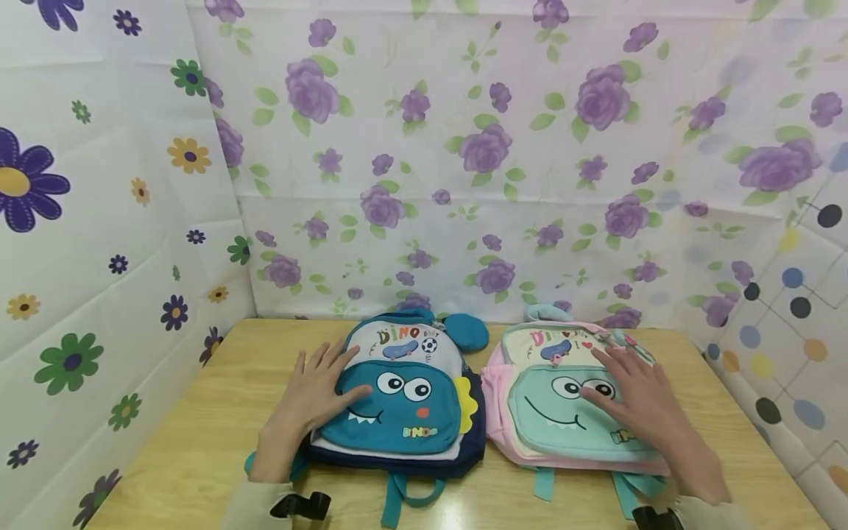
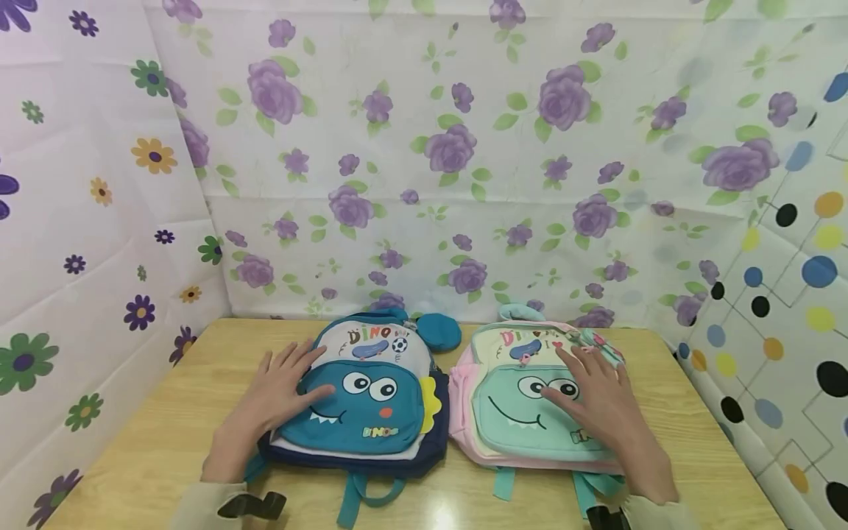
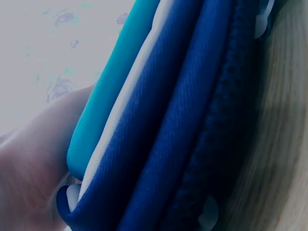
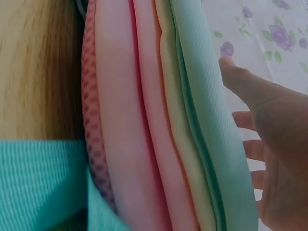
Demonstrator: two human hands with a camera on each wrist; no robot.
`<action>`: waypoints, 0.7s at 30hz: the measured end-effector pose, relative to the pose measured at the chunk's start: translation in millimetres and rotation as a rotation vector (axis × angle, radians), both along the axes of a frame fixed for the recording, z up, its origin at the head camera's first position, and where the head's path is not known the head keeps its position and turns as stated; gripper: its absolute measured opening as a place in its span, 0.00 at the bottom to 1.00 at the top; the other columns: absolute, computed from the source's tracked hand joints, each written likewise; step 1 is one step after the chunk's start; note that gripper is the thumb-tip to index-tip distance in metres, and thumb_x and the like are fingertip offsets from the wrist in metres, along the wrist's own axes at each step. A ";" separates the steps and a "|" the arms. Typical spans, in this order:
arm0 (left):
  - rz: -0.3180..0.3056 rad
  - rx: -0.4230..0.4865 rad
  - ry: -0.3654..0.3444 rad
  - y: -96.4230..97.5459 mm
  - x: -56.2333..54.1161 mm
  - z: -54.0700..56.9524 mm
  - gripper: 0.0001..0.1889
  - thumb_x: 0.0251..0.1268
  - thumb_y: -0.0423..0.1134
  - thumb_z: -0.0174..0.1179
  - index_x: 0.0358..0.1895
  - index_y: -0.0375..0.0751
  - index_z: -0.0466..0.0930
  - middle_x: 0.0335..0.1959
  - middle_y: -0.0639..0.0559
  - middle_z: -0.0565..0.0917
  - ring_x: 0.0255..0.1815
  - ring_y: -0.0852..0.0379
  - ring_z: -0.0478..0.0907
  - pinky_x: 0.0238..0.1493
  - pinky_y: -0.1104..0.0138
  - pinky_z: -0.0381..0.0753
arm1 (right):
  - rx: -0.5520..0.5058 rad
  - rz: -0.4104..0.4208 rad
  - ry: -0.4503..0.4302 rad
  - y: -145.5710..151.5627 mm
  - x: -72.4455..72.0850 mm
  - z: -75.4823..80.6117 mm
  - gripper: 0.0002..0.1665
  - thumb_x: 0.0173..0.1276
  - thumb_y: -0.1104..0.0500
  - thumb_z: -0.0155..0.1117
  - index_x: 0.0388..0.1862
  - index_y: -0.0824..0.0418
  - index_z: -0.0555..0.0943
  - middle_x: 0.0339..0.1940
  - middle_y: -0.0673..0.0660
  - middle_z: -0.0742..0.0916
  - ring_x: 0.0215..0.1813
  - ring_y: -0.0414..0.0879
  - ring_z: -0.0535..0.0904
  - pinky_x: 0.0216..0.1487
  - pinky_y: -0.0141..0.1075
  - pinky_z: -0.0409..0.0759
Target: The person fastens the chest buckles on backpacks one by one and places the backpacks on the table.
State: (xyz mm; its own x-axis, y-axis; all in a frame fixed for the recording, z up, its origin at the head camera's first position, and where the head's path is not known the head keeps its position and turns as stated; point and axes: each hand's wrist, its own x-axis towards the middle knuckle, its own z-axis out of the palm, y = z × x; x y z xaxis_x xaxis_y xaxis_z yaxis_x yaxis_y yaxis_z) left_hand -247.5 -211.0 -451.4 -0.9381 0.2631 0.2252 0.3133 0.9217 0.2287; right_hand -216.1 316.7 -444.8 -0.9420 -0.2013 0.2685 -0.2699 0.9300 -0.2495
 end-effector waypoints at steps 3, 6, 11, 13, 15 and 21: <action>-0.002 0.004 -0.021 0.1 1.7 -2.2 0.44 0.61 0.73 0.55 0.75 0.50 0.65 0.77 0.42 0.63 0.78 0.35 0.55 0.74 0.34 0.44 | -0.019 0.021 0.017 -4.6 -0.1 -0.9 0.44 0.69 0.36 0.62 0.74 0.58 0.66 0.69 0.70 0.72 0.71 0.73 0.60 0.65 0.72 0.53; -0.006 0.007 -0.034 0.7 2.4 -2.9 0.43 0.62 0.72 0.55 0.74 0.48 0.67 0.75 0.41 0.65 0.77 0.34 0.57 0.73 0.33 0.46 | -0.033 0.029 0.042 -9.4 0.1 -0.9 0.39 0.69 0.40 0.64 0.72 0.58 0.69 0.66 0.68 0.76 0.70 0.73 0.63 0.64 0.70 0.57; -0.018 0.019 -0.022 1.0 1.7 -1.1 0.40 0.63 0.67 0.58 0.72 0.46 0.69 0.73 0.40 0.69 0.75 0.34 0.60 0.72 0.33 0.50 | -0.069 0.075 0.083 -21.6 -2.9 1.6 0.33 0.69 0.45 0.66 0.68 0.57 0.73 0.62 0.64 0.81 0.68 0.69 0.69 0.66 0.67 0.60; -0.020 0.036 -0.014 0.6 1.1 0.0 0.39 0.63 0.66 0.59 0.71 0.46 0.70 0.72 0.41 0.70 0.74 0.35 0.62 0.73 0.35 0.51 | -0.077 0.096 0.087 -28.0 -4.7 3.1 0.32 0.70 0.45 0.65 0.68 0.57 0.74 0.62 0.63 0.82 0.65 0.67 0.72 0.66 0.66 0.62; -0.027 0.043 0.002 0.0 0.3 1.1 0.37 0.64 0.65 0.59 0.70 0.46 0.71 0.70 0.41 0.72 0.72 0.35 0.65 0.72 0.36 0.53 | -0.083 0.108 0.087 -34.2 -5.9 4.8 0.31 0.70 0.45 0.65 0.67 0.57 0.75 0.61 0.63 0.82 0.64 0.66 0.74 0.65 0.66 0.64; -0.032 0.060 0.034 -2.4 -1.8 3.0 0.34 0.66 0.64 0.59 0.69 0.47 0.73 0.67 0.43 0.76 0.69 0.38 0.70 0.71 0.39 0.59 | -0.079 0.148 0.099 -51.3 -7.7 6.1 0.28 0.70 0.47 0.65 0.64 0.56 0.77 0.59 0.60 0.84 0.60 0.64 0.77 0.58 0.63 0.71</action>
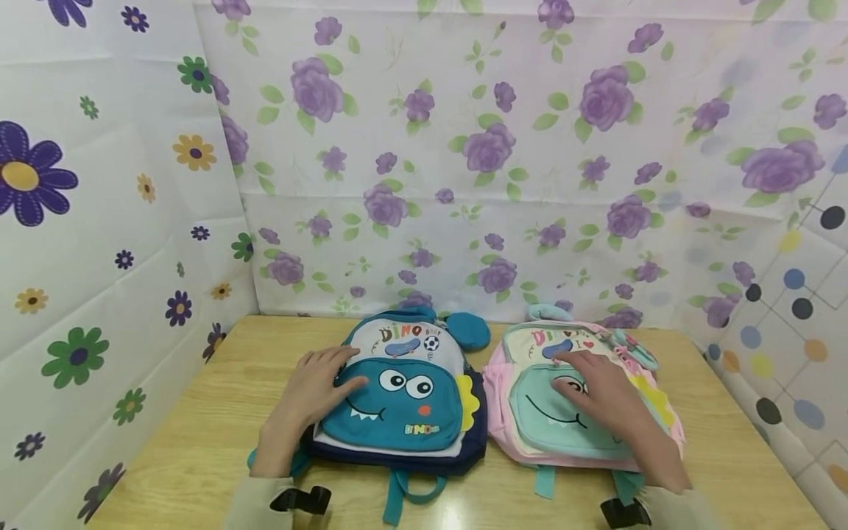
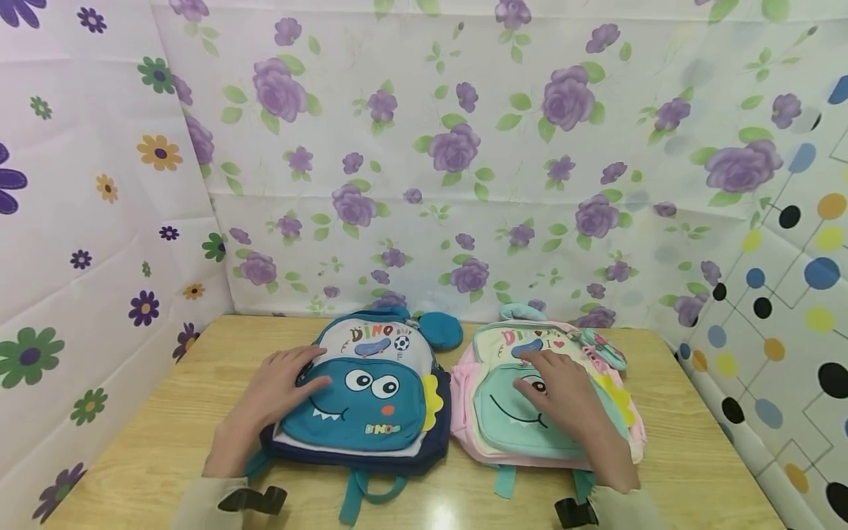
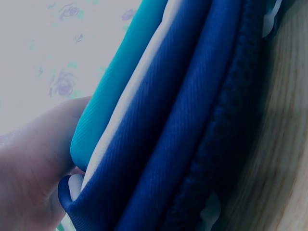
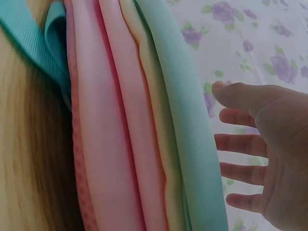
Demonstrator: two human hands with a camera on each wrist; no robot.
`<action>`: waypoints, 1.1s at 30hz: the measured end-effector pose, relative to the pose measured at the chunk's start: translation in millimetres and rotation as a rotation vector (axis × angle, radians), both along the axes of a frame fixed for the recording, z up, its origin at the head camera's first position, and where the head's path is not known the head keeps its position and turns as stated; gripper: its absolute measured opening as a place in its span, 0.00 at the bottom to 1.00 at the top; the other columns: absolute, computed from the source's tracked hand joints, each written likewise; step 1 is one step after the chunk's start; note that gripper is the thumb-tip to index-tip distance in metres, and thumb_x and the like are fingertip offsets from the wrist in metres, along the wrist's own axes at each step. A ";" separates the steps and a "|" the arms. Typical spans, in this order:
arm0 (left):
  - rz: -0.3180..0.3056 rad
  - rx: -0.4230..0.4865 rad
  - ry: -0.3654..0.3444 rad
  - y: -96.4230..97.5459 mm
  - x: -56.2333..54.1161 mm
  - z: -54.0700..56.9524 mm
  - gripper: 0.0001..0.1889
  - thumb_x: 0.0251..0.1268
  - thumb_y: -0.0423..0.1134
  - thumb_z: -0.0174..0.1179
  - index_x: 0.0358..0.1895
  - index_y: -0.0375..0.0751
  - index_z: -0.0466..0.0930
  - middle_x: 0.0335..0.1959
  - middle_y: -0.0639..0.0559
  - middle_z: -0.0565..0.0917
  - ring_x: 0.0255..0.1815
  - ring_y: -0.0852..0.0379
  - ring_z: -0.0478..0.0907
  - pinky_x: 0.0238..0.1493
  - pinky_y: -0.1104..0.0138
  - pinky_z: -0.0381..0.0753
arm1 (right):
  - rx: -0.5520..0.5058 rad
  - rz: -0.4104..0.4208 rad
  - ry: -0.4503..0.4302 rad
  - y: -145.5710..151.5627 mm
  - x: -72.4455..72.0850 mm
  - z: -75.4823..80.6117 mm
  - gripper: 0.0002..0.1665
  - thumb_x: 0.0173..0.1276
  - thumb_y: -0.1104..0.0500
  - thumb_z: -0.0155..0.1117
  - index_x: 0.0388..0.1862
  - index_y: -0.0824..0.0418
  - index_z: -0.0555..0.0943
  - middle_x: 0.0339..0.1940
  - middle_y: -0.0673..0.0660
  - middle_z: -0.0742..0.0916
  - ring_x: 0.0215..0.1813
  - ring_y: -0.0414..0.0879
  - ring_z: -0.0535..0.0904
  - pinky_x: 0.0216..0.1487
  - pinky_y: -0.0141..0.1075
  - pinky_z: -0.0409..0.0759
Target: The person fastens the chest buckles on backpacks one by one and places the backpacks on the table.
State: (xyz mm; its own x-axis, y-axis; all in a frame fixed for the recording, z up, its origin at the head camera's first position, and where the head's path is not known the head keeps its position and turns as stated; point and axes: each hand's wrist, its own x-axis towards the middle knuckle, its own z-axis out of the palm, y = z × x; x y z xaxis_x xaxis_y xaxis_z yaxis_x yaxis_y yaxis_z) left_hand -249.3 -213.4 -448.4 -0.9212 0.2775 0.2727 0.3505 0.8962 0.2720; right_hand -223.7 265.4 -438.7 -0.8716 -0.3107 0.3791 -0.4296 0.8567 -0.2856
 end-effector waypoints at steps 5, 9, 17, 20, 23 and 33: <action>-0.001 0.009 0.004 2.2 -2.2 0.5 0.32 0.67 0.62 0.59 0.68 0.47 0.73 0.66 0.43 0.77 0.68 0.38 0.71 0.70 0.40 0.61 | -0.016 0.025 -0.007 -10.9 2.0 -0.4 0.27 0.71 0.47 0.65 0.64 0.56 0.77 0.58 0.59 0.84 0.57 0.62 0.79 0.56 0.61 0.74; -0.003 0.015 0.000 0.9 -4.1 1.1 0.32 0.67 0.61 0.59 0.68 0.47 0.73 0.66 0.42 0.77 0.68 0.37 0.71 0.69 0.40 0.62 | -0.015 0.045 -0.016 -22.9 -1.0 1.8 0.26 0.71 0.47 0.64 0.63 0.56 0.78 0.59 0.59 0.84 0.59 0.61 0.79 0.58 0.60 0.73; 0.008 0.019 -0.014 -4.0 -3.9 -1.1 0.32 0.68 0.60 0.58 0.69 0.46 0.73 0.66 0.41 0.76 0.67 0.36 0.71 0.69 0.40 0.62 | 0.012 0.056 -0.030 -44.6 -3.3 3.8 0.25 0.70 0.47 0.65 0.63 0.54 0.79 0.57 0.58 0.84 0.59 0.59 0.78 0.59 0.60 0.73; 0.010 0.022 -0.022 -3.3 -3.3 -2.4 0.32 0.68 0.60 0.59 0.69 0.46 0.73 0.66 0.41 0.76 0.67 0.36 0.71 0.68 0.39 0.62 | 0.012 0.056 -0.041 -49.9 -2.8 1.5 0.25 0.69 0.48 0.66 0.63 0.54 0.79 0.56 0.56 0.85 0.59 0.57 0.79 0.60 0.58 0.73; 0.015 0.029 -0.031 -2.2 -2.5 -3.3 0.31 0.68 0.59 0.59 0.69 0.46 0.73 0.66 0.41 0.76 0.67 0.36 0.71 0.68 0.39 0.62 | 0.013 0.071 -0.040 -55.6 -2.7 -0.7 0.25 0.69 0.48 0.67 0.62 0.54 0.79 0.56 0.55 0.85 0.59 0.57 0.79 0.60 0.58 0.74; 0.037 0.054 -0.055 -1.4 -1.8 -4.2 0.31 0.69 0.58 0.59 0.68 0.45 0.72 0.66 0.40 0.75 0.67 0.36 0.71 0.67 0.39 0.64 | 0.025 0.107 -0.054 -75.0 -2.2 -2.0 0.24 0.69 0.49 0.66 0.62 0.53 0.80 0.57 0.55 0.85 0.61 0.59 0.79 0.66 0.63 0.68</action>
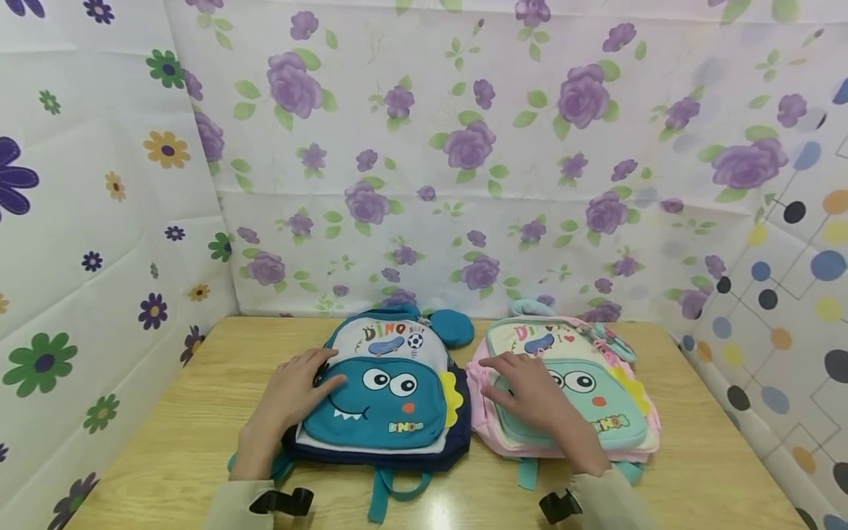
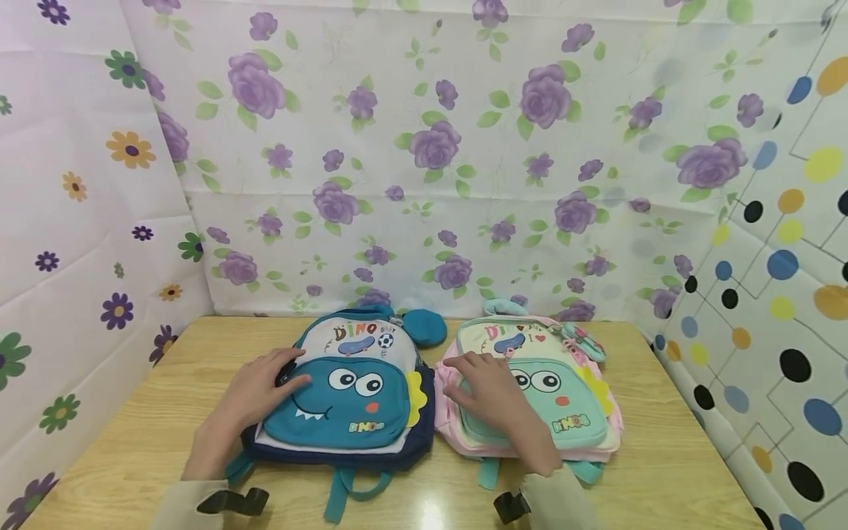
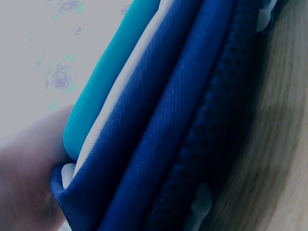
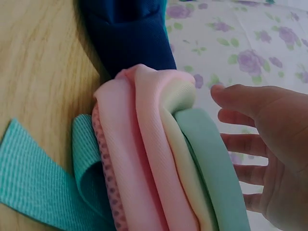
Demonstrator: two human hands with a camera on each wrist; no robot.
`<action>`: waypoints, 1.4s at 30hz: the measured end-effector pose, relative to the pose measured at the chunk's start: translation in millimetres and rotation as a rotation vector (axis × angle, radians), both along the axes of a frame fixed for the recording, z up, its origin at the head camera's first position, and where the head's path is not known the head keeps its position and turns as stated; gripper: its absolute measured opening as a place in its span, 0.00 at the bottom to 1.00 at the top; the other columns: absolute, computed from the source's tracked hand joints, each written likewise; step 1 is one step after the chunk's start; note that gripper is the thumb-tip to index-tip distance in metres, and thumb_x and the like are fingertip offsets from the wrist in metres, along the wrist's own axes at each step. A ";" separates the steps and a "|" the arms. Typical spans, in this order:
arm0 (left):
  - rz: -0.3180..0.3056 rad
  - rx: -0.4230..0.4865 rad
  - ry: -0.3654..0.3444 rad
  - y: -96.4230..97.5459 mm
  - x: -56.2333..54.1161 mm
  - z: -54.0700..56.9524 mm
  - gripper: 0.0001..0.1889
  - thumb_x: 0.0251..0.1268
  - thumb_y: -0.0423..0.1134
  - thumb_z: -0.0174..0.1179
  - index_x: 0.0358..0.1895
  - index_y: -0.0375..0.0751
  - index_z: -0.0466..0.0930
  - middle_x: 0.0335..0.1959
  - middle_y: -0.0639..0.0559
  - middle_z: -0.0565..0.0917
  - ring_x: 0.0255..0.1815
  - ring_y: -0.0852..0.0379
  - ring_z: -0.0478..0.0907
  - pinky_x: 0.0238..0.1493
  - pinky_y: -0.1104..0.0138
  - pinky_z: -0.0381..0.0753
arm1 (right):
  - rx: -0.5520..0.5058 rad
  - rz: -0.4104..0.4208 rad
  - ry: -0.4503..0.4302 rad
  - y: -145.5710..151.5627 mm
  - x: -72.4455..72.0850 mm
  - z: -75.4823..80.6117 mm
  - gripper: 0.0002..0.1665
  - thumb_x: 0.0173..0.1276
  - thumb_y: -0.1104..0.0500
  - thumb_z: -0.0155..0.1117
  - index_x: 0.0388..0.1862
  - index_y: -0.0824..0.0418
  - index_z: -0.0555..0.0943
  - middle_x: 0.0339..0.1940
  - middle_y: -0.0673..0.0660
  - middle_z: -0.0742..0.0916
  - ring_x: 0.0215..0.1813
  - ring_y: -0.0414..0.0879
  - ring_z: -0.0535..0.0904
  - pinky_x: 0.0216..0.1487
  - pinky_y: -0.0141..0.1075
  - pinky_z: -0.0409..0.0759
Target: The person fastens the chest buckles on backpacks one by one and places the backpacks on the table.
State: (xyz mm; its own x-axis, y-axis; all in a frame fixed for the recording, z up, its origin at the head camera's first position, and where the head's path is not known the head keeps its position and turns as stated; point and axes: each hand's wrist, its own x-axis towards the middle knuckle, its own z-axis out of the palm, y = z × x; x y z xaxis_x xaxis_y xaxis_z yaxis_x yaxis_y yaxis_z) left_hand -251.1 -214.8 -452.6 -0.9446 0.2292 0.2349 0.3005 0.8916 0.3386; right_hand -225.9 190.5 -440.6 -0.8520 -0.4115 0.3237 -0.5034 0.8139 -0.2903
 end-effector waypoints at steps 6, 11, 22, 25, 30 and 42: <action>0.009 -0.002 -0.010 -2.8 1.8 -2.0 0.29 0.69 0.56 0.60 0.67 0.44 0.74 0.66 0.39 0.75 0.66 0.36 0.72 0.65 0.39 0.67 | 0.050 0.034 -0.031 -12.2 -3.6 -3.7 0.24 0.70 0.47 0.65 0.63 0.51 0.79 0.59 0.54 0.84 0.61 0.58 0.78 0.62 0.59 0.72; 0.009 0.019 -0.005 -11.3 0.2 0.3 0.28 0.69 0.54 0.61 0.67 0.43 0.74 0.66 0.39 0.75 0.66 0.36 0.72 0.64 0.38 0.68 | 0.072 0.045 -0.088 -21.0 -5.3 -2.0 0.26 0.70 0.45 0.65 0.65 0.50 0.78 0.62 0.53 0.83 0.65 0.56 0.76 0.65 0.57 0.71; 0.012 0.083 -0.105 -40.1 4.2 1.1 0.33 0.72 0.58 0.55 0.71 0.39 0.69 0.68 0.35 0.72 0.69 0.32 0.69 0.65 0.38 0.68 | 0.110 0.089 -0.115 -36.4 -10.6 0.1 0.29 0.70 0.42 0.63 0.67 0.48 0.75 0.62 0.51 0.82 0.63 0.53 0.77 0.64 0.54 0.72; 0.020 0.107 -0.174 -42.7 5.6 -0.1 0.37 0.72 0.63 0.51 0.73 0.40 0.65 0.70 0.33 0.70 0.70 0.31 0.67 0.64 0.38 0.67 | 0.122 0.106 -0.110 -41.0 -11.6 2.5 0.29 0.70 0.42 0.64 0.66 0.49 0.76 0.60 0.52 0.82 0.61 0.52 0.78 0.63 0.54 0.73; 0.037 0.128 -0.279 -44.6 4.8 -1.5 0.40 0.71 0.67 0.48 0.76 0.43 0.60 0.72 0.31 0.67 0.69 0.29 0.67 0.63 0.37 0.68 | 0.147 0.142 -0.123 -48.1 -12.9 3.3 0.29 0.70 0.41 0.63 0.66 0.50 0.76 0.59 0.53 0.82 0.53 0.49 0.81 0.57 0.49 0.78; 0.029 0.181 -0.357 -48.0 1.3 -5.8 0.41 0.71 0.68 0.47 0.77 0.46 0.56 0.74 0.30 0.64 0.72 0.28 0.63 0.65 0.35 0.65 | 0.170 0.155 -0.222 -59.7 -18.8 -2.3 0.35 0.66 0.34 0.64 0.67 0.48 0.76 0.62 0.53 0.80 0.55 0.49 0.77 0.56 0.46 0.79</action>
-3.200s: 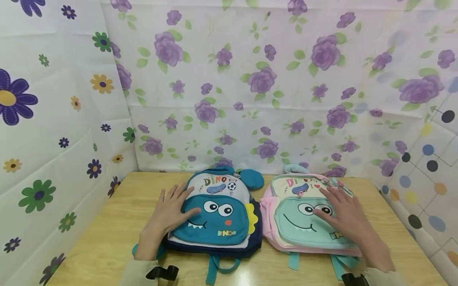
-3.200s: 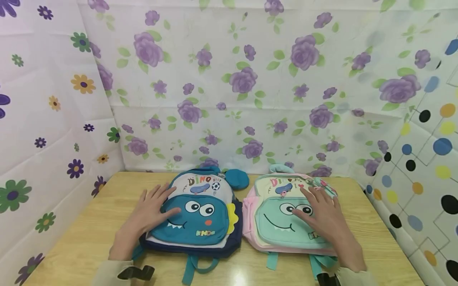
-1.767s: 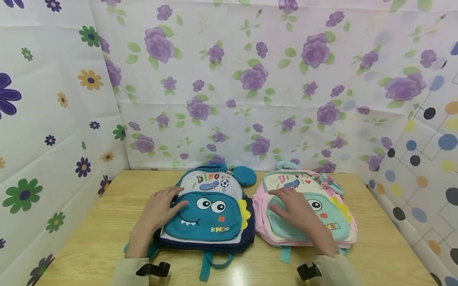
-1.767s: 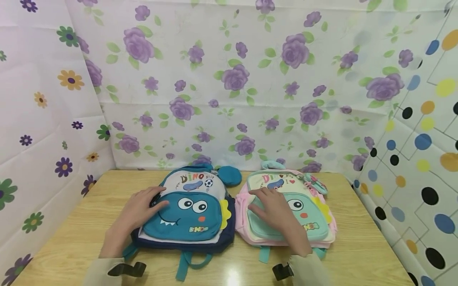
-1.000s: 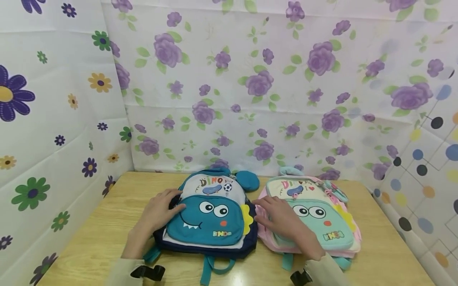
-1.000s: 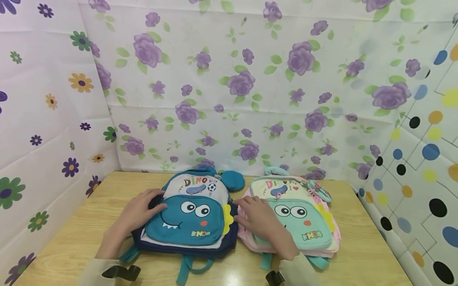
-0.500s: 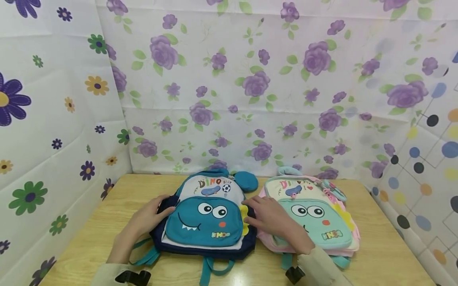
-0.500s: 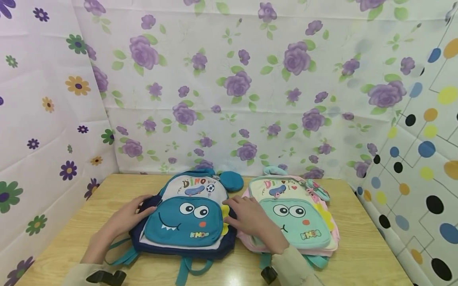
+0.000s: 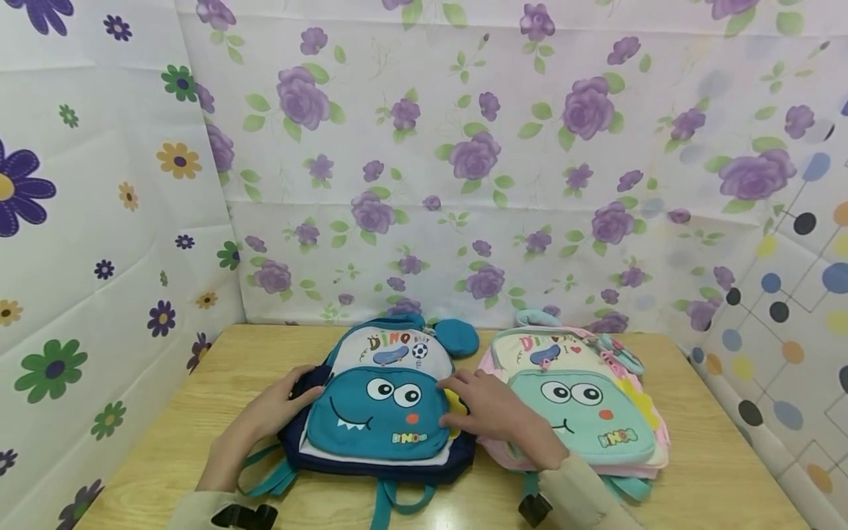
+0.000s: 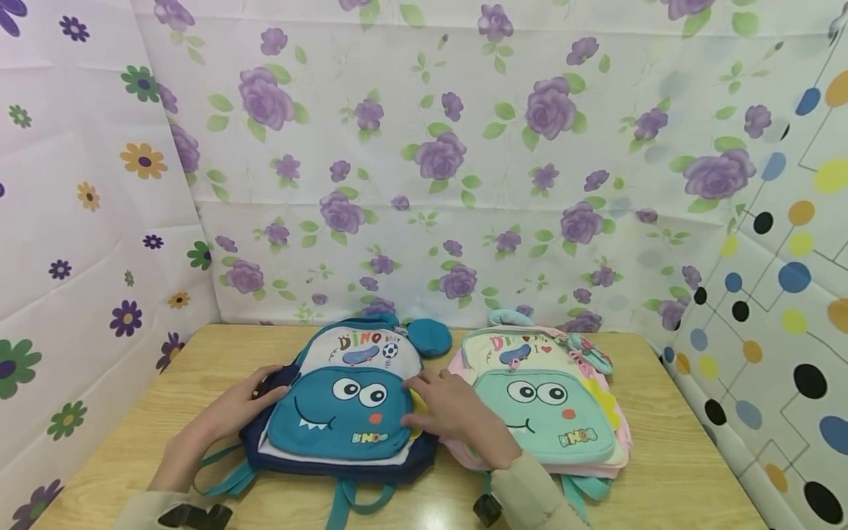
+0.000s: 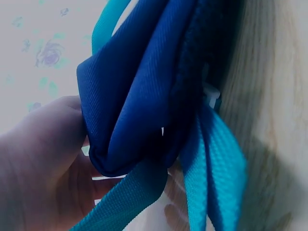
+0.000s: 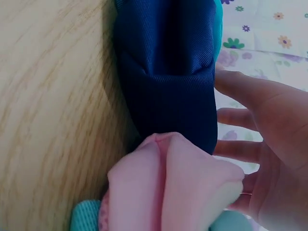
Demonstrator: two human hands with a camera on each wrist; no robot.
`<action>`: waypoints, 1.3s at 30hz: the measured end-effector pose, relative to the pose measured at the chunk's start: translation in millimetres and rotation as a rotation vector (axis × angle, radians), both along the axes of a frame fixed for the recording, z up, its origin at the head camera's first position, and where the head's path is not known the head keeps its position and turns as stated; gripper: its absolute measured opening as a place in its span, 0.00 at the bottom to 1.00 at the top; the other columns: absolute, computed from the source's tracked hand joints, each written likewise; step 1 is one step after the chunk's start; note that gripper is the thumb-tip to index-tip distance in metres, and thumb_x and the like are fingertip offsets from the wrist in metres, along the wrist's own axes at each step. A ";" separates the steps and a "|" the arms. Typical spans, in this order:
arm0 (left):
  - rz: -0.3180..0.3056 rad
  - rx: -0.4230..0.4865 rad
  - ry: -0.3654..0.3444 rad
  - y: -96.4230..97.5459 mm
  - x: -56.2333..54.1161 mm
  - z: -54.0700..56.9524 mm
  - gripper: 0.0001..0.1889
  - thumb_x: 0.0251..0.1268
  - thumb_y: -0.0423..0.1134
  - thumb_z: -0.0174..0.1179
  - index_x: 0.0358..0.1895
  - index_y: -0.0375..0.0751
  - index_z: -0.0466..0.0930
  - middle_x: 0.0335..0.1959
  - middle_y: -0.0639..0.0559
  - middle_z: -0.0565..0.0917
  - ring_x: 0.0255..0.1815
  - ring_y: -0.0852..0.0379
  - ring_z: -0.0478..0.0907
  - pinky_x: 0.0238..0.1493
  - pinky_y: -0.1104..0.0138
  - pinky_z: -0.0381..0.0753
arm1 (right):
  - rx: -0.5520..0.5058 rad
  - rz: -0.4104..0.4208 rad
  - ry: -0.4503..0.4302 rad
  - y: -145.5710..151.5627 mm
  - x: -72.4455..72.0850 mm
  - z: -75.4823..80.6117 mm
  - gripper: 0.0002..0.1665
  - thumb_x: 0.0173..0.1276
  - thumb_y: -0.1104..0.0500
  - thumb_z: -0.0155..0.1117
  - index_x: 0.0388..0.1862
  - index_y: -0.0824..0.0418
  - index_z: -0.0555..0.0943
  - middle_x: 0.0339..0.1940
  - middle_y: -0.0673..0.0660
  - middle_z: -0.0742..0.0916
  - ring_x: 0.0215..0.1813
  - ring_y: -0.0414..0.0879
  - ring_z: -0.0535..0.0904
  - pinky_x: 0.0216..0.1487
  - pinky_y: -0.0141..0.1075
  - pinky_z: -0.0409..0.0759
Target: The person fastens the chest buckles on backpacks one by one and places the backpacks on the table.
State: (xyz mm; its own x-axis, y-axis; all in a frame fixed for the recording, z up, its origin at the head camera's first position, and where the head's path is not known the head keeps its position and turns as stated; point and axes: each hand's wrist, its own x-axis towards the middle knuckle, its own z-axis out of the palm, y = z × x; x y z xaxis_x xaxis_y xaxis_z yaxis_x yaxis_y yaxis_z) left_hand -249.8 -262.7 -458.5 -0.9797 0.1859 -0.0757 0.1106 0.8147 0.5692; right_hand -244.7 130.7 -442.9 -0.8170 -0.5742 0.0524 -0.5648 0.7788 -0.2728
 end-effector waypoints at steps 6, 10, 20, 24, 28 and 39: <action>-0.012 0.047 -0.001 1.9 0.2 -1.0 0.40 0.72 0.66 0.47 0.78 0.45 0.55 0.74 0.31 0.63 0.73 0.28 0.61 0.66 0.36 0.64 | 0.020 -0.016 -0.021 -1.5 1.2 -4.0 0.35 0.64 0.33 0.65 0.66 0.46 0.77 0.63 0.52 0.80 0.53 0.48 0.74 0.54 0.45 0.78; -0.013 0.082 -0.017 3.2 0.7 -2.1 0.41 0.72 0.66 0.48 0.78 0.45 0.55 0.76 0.32 0.61 0.75 0.29 0.58 0.68 0.36 0.61 | 0.010 -0.027 -0.042 -1.7 2.1 -4.0 0.35 0.63 0.33 0.65 0.65 0.45 0.77 0.63 0.52 0.80 0.52 0.47 0.73 0.53 0.44 0.78; 0.003 0.097 -0.063 3.2 1.6 -2.8 0.42 0.71 0.67 0.48 0.79 0.46 0.52 0.78 0.33 0.56 0.76 0.28 0.54 0.69 0.35 0.58 | -0.017 -0.023 -0.062 -2.6 2.0 -4.5 0.35 0.63 0.32 0.66 0.65 0.46 0.78 0.63 0.53 0.80 0.52 0.47 0.72 0.53 0.44 0.77; -0.003 0.094 -0.056 2.6 1.6 -1.9 0.42 0.71 0.67 0.47 0.79 0.46 0.52 0.78 0.33 0.57 0.76 0.28 0.55 0.69 0.35 0.59 | -0.019 -0.021 -0.067 -2.9 0.7 -6.3 0.35 0.63 0.32 0.66 0.65 0.46 0.78 0.63 0.53 0.80 0.53 0.47 0.73 0.54 0.44 0.77; -0.010 0.097 -0.026 1.7 2.3 0.3 0.41 0.72 0.65 0.48 0.79 0.45 0.53 0.76 0.32 0.59 0.75 0.28 0.57 0.69 0.36 0.60 | -0.018 -0.021 -0.064 -4.1 -1.1 -9.2 0.35 0.62 0.32 0.66 0.64 0.46 0.78 0.63 0.53 0.81 0.54 0.48 0.74 0.55 0.45 0.78; 0.001 0.118 0.067 -2.3 4.2 18.5 0.37 0.73 0.64 0.49 0.78 0.48 0.56 0.76 0.33 0.60 0.75 0.28 0.58 0.67 0.35 0.62 | -0.030 -0.002 -0.061 -10.3 -2.8 -13.6 0.35 0.63 0.31 0.64 0.64 0.45 0.79 0.63 0.52 0.81 0.59 0.49 0.77 0.59 0.46 0.78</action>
